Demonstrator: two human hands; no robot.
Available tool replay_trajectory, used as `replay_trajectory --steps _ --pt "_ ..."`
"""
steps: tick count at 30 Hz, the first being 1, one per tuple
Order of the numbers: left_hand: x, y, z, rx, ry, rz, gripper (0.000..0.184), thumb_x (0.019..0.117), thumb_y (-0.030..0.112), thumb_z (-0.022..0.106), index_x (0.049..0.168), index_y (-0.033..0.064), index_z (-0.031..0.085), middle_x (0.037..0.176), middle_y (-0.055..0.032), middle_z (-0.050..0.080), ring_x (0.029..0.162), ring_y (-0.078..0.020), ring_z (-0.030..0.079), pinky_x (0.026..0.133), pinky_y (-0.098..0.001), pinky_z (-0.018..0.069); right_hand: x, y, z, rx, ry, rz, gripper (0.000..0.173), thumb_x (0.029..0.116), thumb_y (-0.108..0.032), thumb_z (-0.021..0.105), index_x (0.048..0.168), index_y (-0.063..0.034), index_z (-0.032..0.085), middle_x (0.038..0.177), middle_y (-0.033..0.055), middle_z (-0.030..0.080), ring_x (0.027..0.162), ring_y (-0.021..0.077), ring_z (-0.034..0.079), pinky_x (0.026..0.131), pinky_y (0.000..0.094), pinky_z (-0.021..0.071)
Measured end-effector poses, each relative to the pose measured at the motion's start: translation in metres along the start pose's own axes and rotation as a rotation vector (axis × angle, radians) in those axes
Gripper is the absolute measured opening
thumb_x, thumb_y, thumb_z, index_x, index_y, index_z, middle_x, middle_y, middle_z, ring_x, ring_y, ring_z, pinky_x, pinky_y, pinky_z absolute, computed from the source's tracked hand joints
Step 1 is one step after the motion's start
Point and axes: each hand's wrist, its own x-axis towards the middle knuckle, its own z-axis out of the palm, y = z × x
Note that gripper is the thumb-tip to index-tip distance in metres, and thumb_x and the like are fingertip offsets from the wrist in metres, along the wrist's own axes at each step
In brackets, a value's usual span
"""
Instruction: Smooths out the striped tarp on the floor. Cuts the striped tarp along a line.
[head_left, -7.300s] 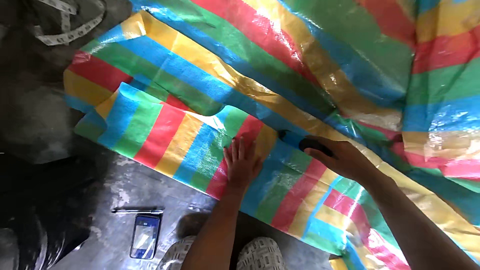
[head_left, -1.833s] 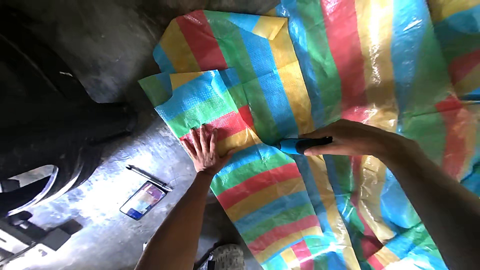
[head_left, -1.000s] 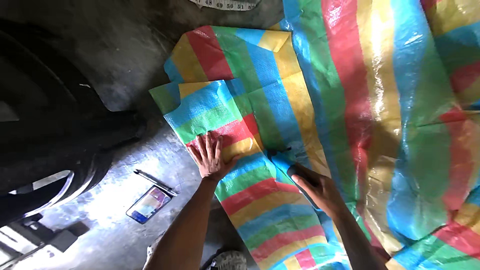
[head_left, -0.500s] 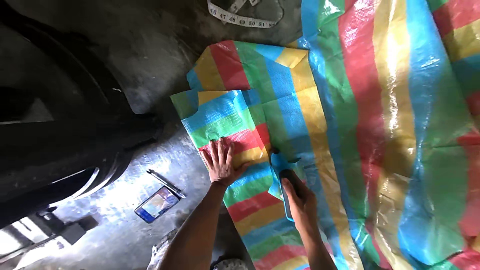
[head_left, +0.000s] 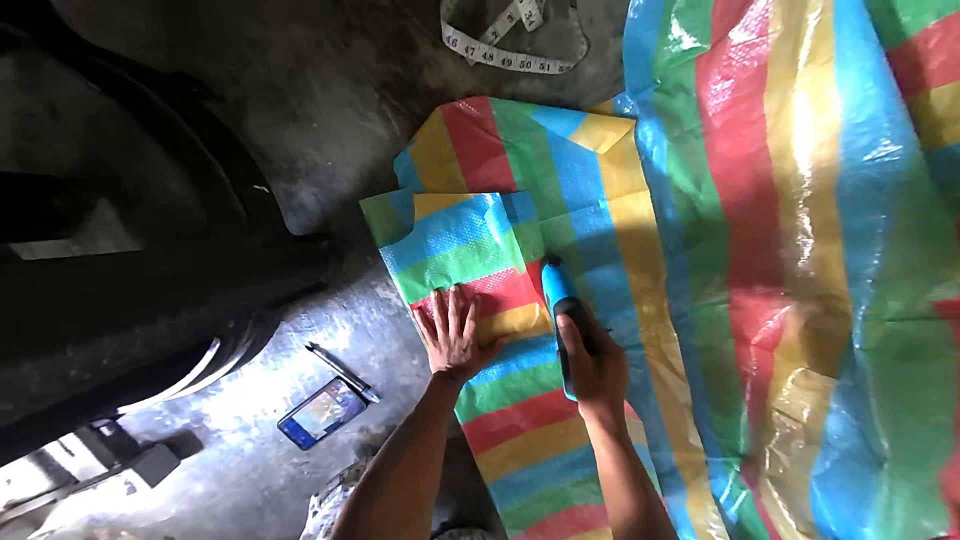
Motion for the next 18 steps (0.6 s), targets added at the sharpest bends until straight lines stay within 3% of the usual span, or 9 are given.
replay_trajectory --steps 4,9,12,18 --pt "0.001 0.0 0.0 0.003 0.021 -0.001 0.086 0.0875 0.084 0.042 0.143 0.0204 0.059 0.152 -0.0267 0.049 0.144 -0.0564 0.037 0.11 -0.0804 0.0199 0.014 -0.009 0.005 -0.042 0.032 -0.121 0.05 0.1006 -0.038 0.06 0.135 -0.0022 0.065 0.09 0.0099 0.074 0.073 0.011 0.067 0.07 0.0313 0.0552" --pt "-0.001 -0.001 -0.001 -0.002 -0.003 -0.009 0.087 0.0869 0.084 0.043 0.144 0.0199 0.059 0.151 -0.0267 0.05 0.143 -0.0575 0.037 0.109 -0.0815 0.0206 0.036 -0.03 0.011 -0.027 0.0 -0.08 0.056 0.1002 -0.044 0.06 0.141 -0.0059 0.061 0.097 0.0149 0.073 0.082 0.0211 0.069 0.076 0.0427 0.0558" --pt "0.0 0.0 -0.002 -0.026 -0.024 -0.021 0.087 0.086 0.084 0.045 0.143 0.0198 0.06 0.15 -0.0264 0.052 0.141 -0.0575 0.04 0.108 -0.0824 0.0219 0.053 -0.035 0.014 -0.012 0.002 -0.171 0.053 0.1006 -0.044 0.06 0.141 -0.0089 0.062 0.095 0.0129 0.073 0.077 0.0185 0.069 0.072 0.0412 0.0577" --pt "0.0 0.001 -0.005 -0.028 -0.04 -0.026 0.083 0.0853 0.082 0.049 0.142 0.0226 0.062 0.151 -0.0222 0.053 0.143 -0.0544 0.039 0.11 -0.0808 0.0221 0.066 -0.037 0.016 0.017 -0.062 -0.206 0.055 0.1025 -0.043 0.057 0.144 -0.0069 0.058 0.106 0.0157 0.072 0.085 0.0202 0.071 0.078 0.0431 0.0598"
